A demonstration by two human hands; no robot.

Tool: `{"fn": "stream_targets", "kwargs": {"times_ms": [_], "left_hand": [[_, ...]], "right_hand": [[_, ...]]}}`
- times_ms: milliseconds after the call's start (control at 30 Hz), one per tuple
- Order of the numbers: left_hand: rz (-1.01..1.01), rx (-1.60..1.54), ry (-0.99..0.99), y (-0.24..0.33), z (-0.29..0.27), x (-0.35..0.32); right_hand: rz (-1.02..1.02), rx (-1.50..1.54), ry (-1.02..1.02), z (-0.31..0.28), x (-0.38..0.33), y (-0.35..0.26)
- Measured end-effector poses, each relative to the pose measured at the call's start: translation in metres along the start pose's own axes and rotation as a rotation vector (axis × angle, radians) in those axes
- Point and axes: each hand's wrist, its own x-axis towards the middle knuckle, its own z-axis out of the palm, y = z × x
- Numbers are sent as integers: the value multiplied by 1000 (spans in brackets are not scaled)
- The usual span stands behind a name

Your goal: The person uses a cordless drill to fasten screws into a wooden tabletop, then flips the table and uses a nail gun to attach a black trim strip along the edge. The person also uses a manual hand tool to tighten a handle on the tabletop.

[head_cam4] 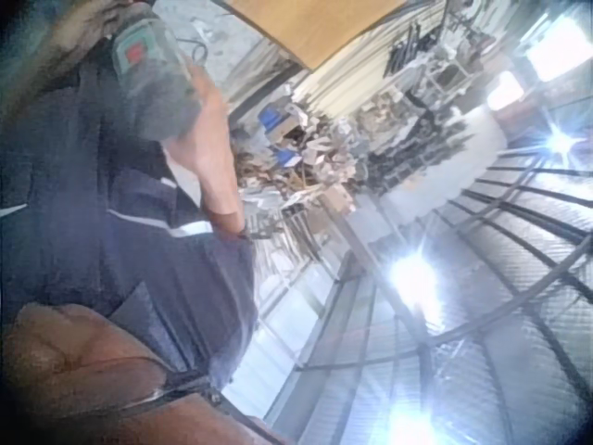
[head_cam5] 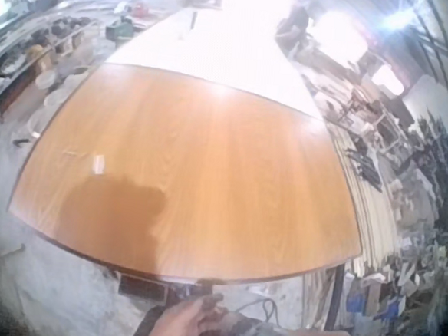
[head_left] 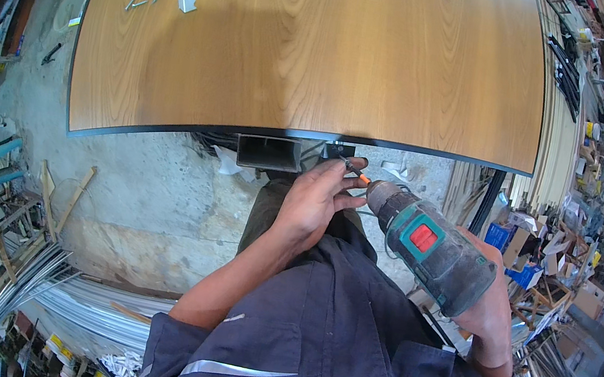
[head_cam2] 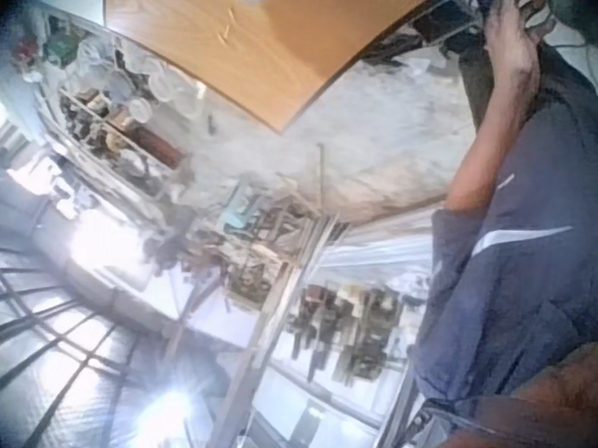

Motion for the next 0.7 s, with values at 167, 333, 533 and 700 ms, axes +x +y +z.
{"fn": "stream_targets", "kwargs": {"times_ms": [167, 333, 533, 700], "left_hand": [[-10, -1, -36, -3, -4, 3], [-18, -16, -28, -4, -5, 2], [-4, -25, -46, -4, -6, 2], [27, 65, 0, -4, -7, 1]], "right_hand": [[-20, -31, 2, -2, 2, -2], [-23, -42, 4, -3, 3, 0], [-14, -5, -5, -5, 5, -3], [-7, -21, -29, -10, 10, -11]]}}
